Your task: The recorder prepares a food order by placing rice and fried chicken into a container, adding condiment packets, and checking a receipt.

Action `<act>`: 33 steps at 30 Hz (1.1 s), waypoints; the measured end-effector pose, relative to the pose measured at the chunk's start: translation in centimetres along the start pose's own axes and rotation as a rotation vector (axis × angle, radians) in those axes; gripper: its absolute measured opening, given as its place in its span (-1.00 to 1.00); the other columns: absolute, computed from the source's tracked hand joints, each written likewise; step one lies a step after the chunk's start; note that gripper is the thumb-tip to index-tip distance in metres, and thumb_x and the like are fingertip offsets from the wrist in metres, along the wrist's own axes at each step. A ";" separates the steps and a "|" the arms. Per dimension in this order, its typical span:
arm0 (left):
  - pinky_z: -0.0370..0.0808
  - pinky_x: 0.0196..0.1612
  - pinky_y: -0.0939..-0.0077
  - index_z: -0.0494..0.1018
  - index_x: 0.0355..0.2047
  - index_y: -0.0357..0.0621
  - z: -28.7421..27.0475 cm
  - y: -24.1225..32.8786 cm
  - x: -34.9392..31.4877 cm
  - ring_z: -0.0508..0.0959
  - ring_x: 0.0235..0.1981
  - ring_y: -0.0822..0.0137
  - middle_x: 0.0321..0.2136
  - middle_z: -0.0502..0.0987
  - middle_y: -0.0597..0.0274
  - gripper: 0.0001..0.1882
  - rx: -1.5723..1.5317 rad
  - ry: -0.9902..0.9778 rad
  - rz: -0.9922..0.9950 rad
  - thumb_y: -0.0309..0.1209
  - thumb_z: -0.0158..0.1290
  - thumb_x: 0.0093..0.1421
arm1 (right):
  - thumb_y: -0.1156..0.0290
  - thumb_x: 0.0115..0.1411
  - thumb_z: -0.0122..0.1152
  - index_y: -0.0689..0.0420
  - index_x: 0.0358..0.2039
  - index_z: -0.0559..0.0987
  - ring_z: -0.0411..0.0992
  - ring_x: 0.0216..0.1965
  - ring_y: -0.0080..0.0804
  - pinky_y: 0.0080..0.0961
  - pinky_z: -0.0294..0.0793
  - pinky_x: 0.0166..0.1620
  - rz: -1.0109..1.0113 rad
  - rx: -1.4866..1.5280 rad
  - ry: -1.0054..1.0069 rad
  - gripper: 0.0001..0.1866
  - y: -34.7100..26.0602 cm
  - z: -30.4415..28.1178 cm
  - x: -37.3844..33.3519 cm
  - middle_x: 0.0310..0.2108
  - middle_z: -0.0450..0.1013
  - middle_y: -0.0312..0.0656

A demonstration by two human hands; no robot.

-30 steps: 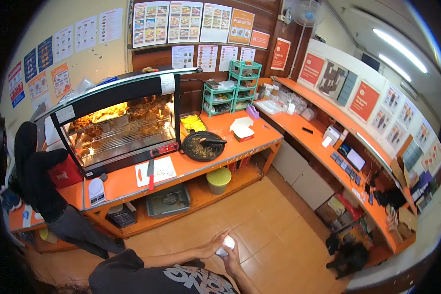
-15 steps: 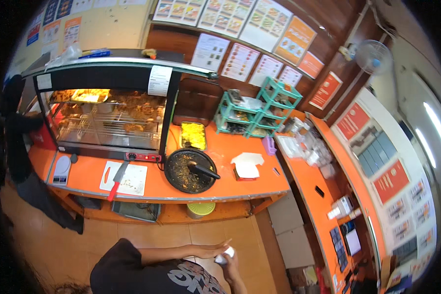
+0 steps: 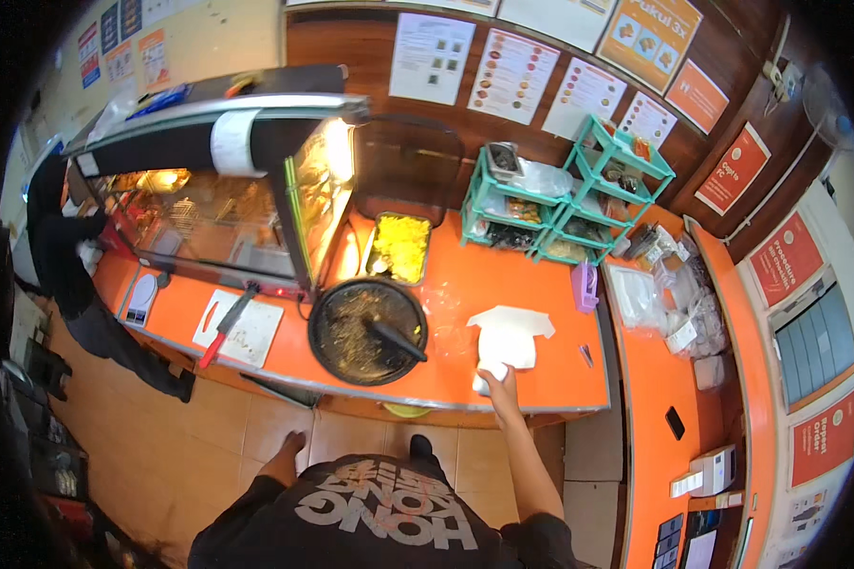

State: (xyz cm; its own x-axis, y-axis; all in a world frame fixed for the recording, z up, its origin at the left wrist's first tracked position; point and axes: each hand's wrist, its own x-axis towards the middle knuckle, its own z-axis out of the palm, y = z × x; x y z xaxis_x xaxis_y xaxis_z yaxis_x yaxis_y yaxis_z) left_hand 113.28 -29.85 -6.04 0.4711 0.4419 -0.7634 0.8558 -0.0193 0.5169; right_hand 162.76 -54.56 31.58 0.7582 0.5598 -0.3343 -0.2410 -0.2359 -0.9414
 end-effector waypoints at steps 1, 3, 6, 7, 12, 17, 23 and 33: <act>0.48 0.03 0.31 0.51 -0.08 -0.24 0.4 1.0 0.0 0.56 -0.03 0.03 -0.06 0.53 -0.18 -0.53 0.091 0.526 -0.402 -0.11 -0.09 0.23 | 0.22 0.06 0.36 0.23 0.07 0.29 0.45 -0.14 -0.36 -0.41 0.53 -0.18 -0.122 -0.118 0.075 -0.35 1.8 -2.7 4.4 -0.08 0.39 -0.09; 0.51 -0.02 0.11 0.50 -0.09 -0.14 0.0 4.5 -2.6 0.57 -0.09 -0.04 -0.08 0.54 -0.17 -0.59 -0.062 0.184 -0.528 -0.13 -0.07 0.23 | 0.20 -0.02 0.41 0.29 0.06 0.28 0.46 -0.14 -0.28 -0.38 0.55 -0.20 -0.212 -0.217 0.199 -0.27 3.9 -7.5 10.6 -0.09 0.42 0.00; 0.49 -0.13 -0.16 0.46 -0.07 -0.01 2.2 5.1 -8.1 0.58 -0.13 -0.09 -0.09 0.55 -0.08 -0.64 -0.619 0.031 -0.513 -0.11 -0.07 0.23 | 0.11 -0.13 0.44 0.38 0.05 0.26 0.48 -0.10 0.00 -0.25 0.51 -0.07 -0.061 -0.600 0.327 -0.14 6.4 -11.4 16.3 -0.16 0.47 0.18; 0.48 -0.15 -0.23 0.45 -0.07 0.02 3.1 4.3 -8.8 0.59 -0.14 -0.10 -0.08 0.56 -0.05 -0.64 -0.691 0.029 -0.504 -0.10 -0.08 0.24 | 0.05 -0.19 0.44 0.41 0.04 0.26 0.46 -0.08 0.18 -0.16 0.46 0.02 -0.003 -0.589 0.305 -0.08 6.6 -11.5 17.7 -0.19 0.49 0.27; 0.53 -0.25 -0.12 0.47 -0.10 -0.04 12.7 6.2 -12.7 0.61 -0.22 -0.03 -0.14 0.58 -0.01 -0.64 -0.267 -0.073 -0.382 -0.12 -0.09 0.25 | 0.10 -0.18 0.44 0.42 0.03 0.30 0.43 -0.03 0.20 -0.09 0.42 0.07 0.067 -0.710 0.182 -0.12 9.4 -10.6 21.7 -0.12 0.46 0.31; 0.59 -0.37 0.02 0.49 -0.15 -0.12 15.0 7.4 -13.3 0.64 -0.32 0.05 -0.21 0.60 0.02 -0.63 0.153 -0.118 -0.107 -0.14 -0.11 0.26 | 0.28 -0.23 0.54 0.36 -0.03 0.42 0.40 0.01 0.06 -0.16 0.35 0.15 -0.237 -0.588 0.259 -0.24 14.5 -13.2 24.2 -0.09 0.46 0.15; 0.59 -0.44 0.20 0.54 -0.26 -0.27 16.1 13.7 -14.0 0.63 -0.45 0.14 -0.38 0.60 -0.02 -0.58 -0.606 0.351 -0.329 -0.12 -0.03 0.18 | 0.24 -0.01 0.35 0.41 0.09 0.28 0.24 0.14 0.15 -0.07 0.25 0.22 -0.041 -0.881 0.290 -0.26 9.2 -9.3 18.8 0.10 0.25 0.23; 0.53 -0.26 0.33 0.53 -0.14 -0.25 18.9 5.2 -17.7 0.56 -0.43 0.25 -0.33 0.59 0.09 -0.58 -0.598 0.384 -0.023 -0.12 0.04 0.22 | 0.45 0.12 0.26 0.21 -0.16 0.43 0.35 -0.11 -0.19 -0.36 0.40 -0.05 -0.672 -0.604 -0.124 -0.70 0.3 6.3 5.8 -0.13 0.30 -0.06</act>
State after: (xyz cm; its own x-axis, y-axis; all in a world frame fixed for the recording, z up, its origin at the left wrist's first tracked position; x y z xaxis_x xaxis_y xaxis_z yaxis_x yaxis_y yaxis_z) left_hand 113.46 -54.77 2.84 0.2515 0.7235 -0.6429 0.5490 0.4404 0.7104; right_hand 163.32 -46.38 29.06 0.5453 0.8029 0.2411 0.6126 -0.1853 -0.7684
